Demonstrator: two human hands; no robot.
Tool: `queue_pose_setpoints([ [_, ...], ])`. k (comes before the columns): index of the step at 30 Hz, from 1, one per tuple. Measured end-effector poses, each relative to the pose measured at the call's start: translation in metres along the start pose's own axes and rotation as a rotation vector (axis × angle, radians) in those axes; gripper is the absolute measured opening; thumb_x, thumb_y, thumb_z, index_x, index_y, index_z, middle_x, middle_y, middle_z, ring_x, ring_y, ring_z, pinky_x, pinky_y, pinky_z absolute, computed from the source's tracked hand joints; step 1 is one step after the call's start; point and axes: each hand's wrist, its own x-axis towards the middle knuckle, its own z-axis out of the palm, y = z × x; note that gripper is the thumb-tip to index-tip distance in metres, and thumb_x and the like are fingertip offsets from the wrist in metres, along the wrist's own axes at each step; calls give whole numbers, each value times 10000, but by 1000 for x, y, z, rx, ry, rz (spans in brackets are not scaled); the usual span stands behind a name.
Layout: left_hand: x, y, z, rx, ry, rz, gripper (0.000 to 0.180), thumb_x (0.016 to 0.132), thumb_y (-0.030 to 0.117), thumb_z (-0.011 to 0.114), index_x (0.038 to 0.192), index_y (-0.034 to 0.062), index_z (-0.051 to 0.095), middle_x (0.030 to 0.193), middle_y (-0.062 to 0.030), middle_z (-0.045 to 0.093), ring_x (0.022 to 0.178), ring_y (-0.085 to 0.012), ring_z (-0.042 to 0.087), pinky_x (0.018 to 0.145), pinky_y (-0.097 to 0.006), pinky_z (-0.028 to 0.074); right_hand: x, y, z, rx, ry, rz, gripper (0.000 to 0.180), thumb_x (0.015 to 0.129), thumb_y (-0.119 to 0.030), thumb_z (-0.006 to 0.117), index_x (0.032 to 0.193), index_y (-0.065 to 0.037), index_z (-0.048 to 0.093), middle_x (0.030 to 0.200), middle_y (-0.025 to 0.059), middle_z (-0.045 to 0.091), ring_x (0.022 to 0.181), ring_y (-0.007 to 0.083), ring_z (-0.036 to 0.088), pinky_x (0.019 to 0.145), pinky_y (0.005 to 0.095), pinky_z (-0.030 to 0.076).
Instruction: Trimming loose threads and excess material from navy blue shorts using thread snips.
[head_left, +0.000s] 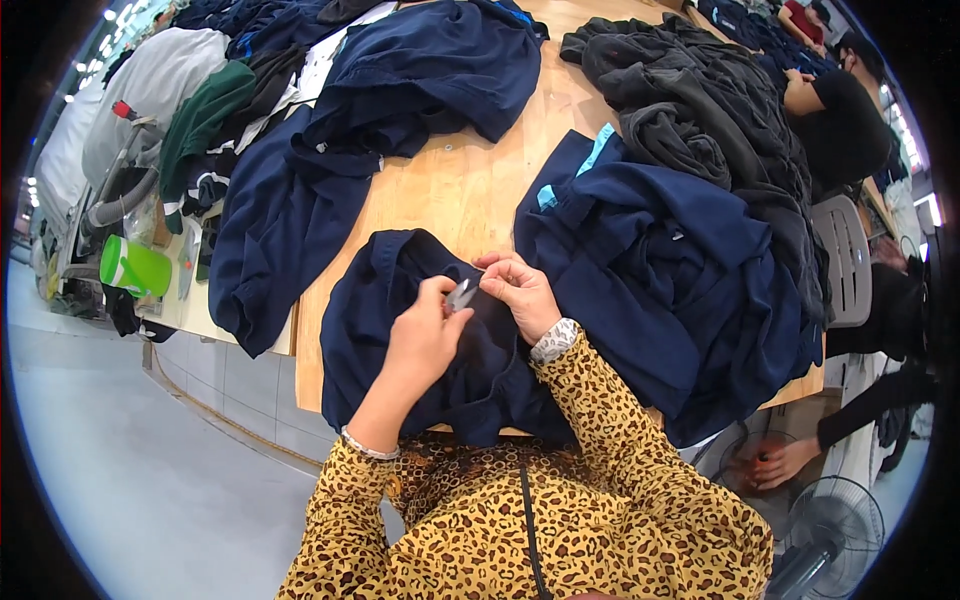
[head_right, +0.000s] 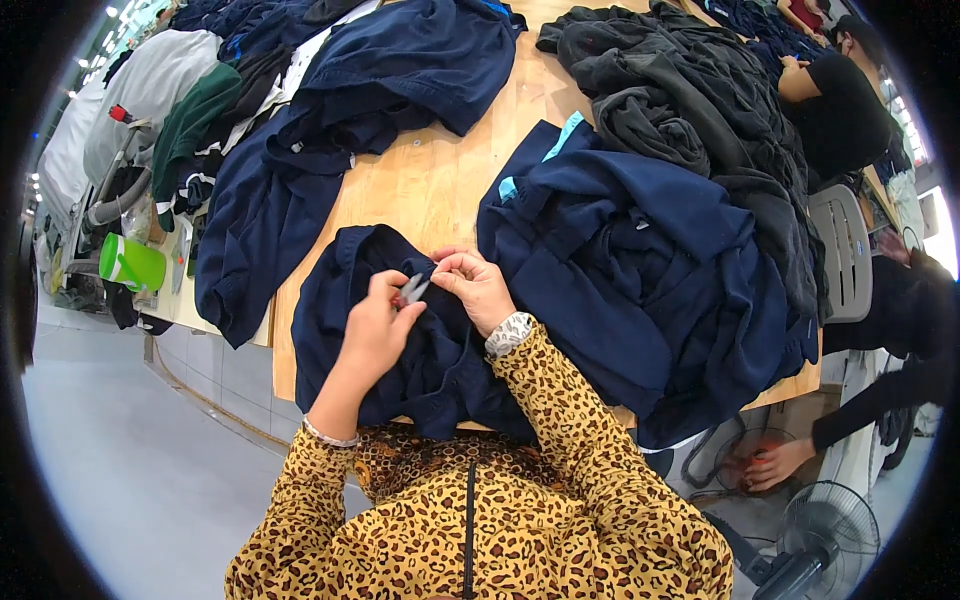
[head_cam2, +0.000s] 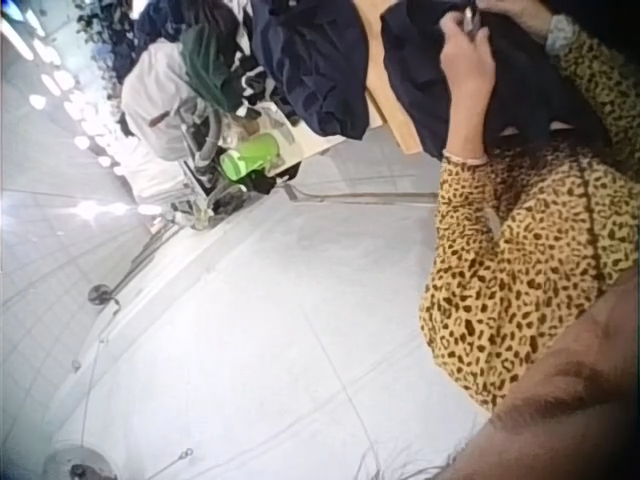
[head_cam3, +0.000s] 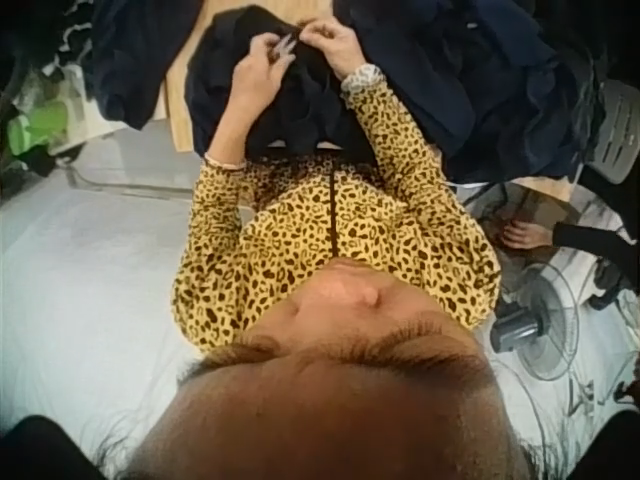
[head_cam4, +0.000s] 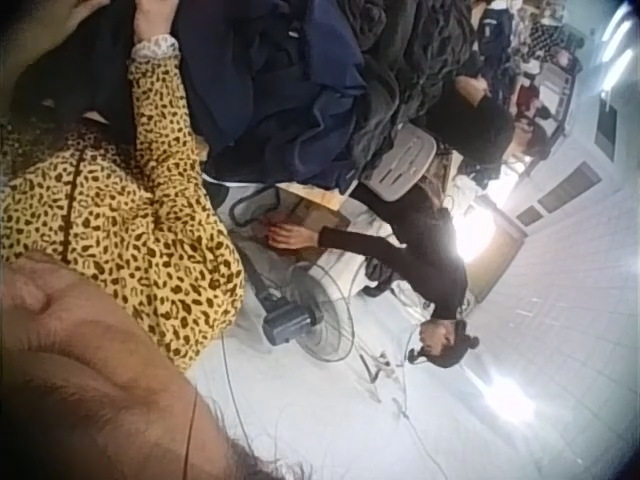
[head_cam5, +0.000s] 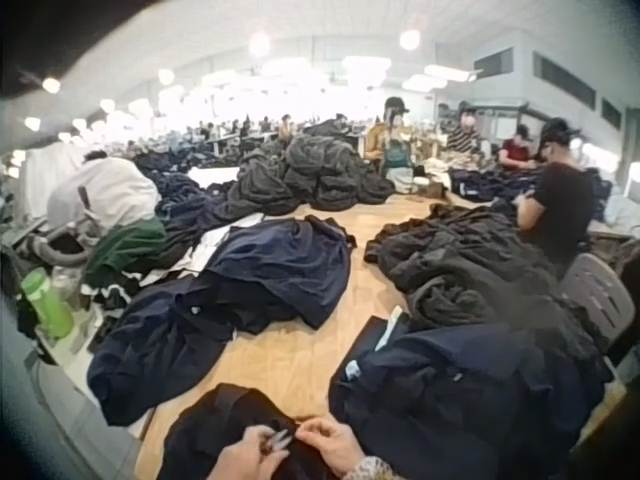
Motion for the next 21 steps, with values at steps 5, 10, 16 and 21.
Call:
queue_pose_setpoints([
  [5,16,-4,-18,-312,61,-240,370,796,158,699,1088,-15,552,799,-102,628,687,-133,584,639,-263,477,-4,10,0,-214,197,0,314,790,-38,685,1080,-15,566,1081,99,551,1001,141,529,889,248,432],
  [10,11,-7,-18,-402,15,-293,319,809,140,682,1066,-22,584,847,-99,632,724,-132,586,667,-266,475,-7,-27,13,123,154,417,531,807,27,644,1299,-29,451,959,49,604,891,107,582,802,227,467],
  [16,8,21,-18,-209,117,-87,327,798,139,698,1068,-14,594,802,-105,619,686,-168,590,646,-275,475,-12,-31,23,135,52,173,599,818,30,630,1364,-43,395,954,68,641,850,103,594,775,217,465],
  [21,-15,24,-20,-282,93,-275,445,784,181,724,1123,17,486,738,-99,603,642,-192,593,604,-299,476,-23,-24,45,-26,96,10,623,821,51,607,1384,-35,354,966,82,649,851,90,591,766,209,460],
])
